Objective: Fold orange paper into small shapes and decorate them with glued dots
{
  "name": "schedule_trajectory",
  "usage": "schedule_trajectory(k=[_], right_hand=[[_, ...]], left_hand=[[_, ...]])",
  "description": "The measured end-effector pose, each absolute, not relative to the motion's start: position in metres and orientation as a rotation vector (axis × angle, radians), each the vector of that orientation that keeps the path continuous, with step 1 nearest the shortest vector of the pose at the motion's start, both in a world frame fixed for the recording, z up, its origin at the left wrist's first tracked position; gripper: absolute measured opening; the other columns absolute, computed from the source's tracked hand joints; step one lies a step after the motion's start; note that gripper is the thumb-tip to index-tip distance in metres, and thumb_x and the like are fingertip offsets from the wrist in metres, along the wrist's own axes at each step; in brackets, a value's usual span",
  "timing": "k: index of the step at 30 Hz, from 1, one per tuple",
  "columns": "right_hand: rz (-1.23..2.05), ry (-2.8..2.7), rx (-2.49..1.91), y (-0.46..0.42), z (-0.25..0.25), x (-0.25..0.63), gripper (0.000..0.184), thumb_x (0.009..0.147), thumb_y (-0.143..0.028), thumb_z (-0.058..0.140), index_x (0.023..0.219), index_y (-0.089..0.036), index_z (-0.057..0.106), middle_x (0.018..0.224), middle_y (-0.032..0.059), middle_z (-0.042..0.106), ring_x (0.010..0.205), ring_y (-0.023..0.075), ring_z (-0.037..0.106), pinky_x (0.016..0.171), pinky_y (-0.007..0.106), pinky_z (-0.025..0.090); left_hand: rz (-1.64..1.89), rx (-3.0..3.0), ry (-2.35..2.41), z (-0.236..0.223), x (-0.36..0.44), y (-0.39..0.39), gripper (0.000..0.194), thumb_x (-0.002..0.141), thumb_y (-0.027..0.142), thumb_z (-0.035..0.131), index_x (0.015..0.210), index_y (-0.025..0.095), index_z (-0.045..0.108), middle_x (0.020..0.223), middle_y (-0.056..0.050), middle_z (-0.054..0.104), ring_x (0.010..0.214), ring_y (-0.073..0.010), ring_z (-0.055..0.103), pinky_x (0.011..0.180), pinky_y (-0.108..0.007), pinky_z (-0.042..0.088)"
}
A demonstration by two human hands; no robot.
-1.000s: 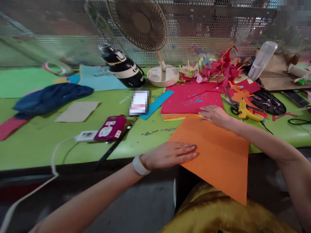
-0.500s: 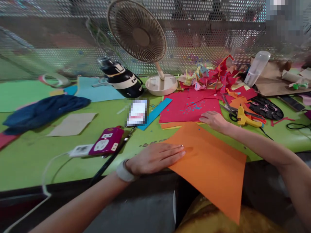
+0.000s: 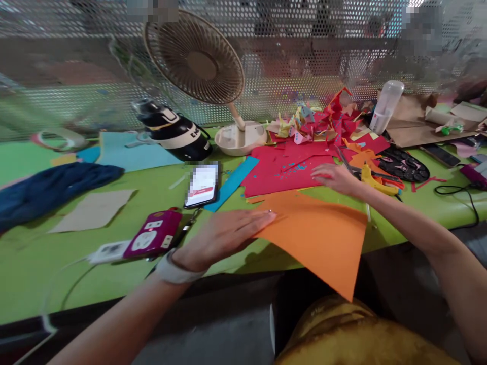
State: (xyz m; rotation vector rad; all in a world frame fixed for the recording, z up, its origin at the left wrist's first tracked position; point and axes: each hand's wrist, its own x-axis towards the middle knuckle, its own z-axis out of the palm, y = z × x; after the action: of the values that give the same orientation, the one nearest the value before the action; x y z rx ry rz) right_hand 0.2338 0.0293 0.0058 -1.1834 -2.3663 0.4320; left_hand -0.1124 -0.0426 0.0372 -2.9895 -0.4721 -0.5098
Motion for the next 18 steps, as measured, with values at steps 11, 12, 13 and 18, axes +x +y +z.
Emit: schedule_trajectory(k=[11,12,13,18], right_hand=[[0.59,-2.321,-1.46,0.006,0.003,0.258,0.022,0.093,-0.032,0.06,0.1,-0.02,0.077,0.098,0.0066,0.078,0.091,0.0195,0.071,0.082,0.03,0.052],[0.535,-2.342,-1.481,0.005,0.0,0.252,0.022,0.093,-0.032,0.06,0.1,-0.019,0.077,0.099,0.0072,0.077,0.092,0.02,0.071,0.082,0.03,0.052],[0.488,-2.355,-1.507,0.004,-0.001,0.247,0.023,0.094,-0.033,0.06,0.101,-0.019,0.076,0.1,0.0081,0.077,0.094,0.0207,0.07,0.082,0.03,0.051],[0.528,-2.425,-1.67,-0.003,0.009,0.231,0.032,0.094,-0.045,0.059,0.101,-0.017,0.074,0.102,0.0101,0.077,0.094,0.0231,0.071,0.076,0.029,0.049]], left_hand=[[-0.394,-2.991,-0.44,0.02,-0.094,-0.071,0.075,0.101,0.003,0.029,0.161,0.028,-0.009,0.138,-0.006,0.065,0.123,-0.0156,0.065,0.106,-0.03,0.05],[-0.388,-2.992,-0.45,0.017,-0.092,-0.078,0.075,0.101,0.003,0.029,0.161,0.028,-0.009,0.138,-0.006,0.065,0.123,-0.0155,0.065,0.106,-0.03,0.05],[-0.377,-2.995,-0.456,0.013,-0.091,-0.084,0.075,0.101,0.003,0.029,0.161,0.029,-0.009,0.139,-0.005,0.064,0.123,-0.0152,0.065,0.106,-0.029,0.049],[-0.417,-2.888,-0.401,-0.005,-0.08,-0.102,0.069,0.103,0.005,0.032,0.161,0.015,-0.002,0.131,-0.007,0.069,0.117,-0.0161,0.068,0.098,-0.029,0.055]])
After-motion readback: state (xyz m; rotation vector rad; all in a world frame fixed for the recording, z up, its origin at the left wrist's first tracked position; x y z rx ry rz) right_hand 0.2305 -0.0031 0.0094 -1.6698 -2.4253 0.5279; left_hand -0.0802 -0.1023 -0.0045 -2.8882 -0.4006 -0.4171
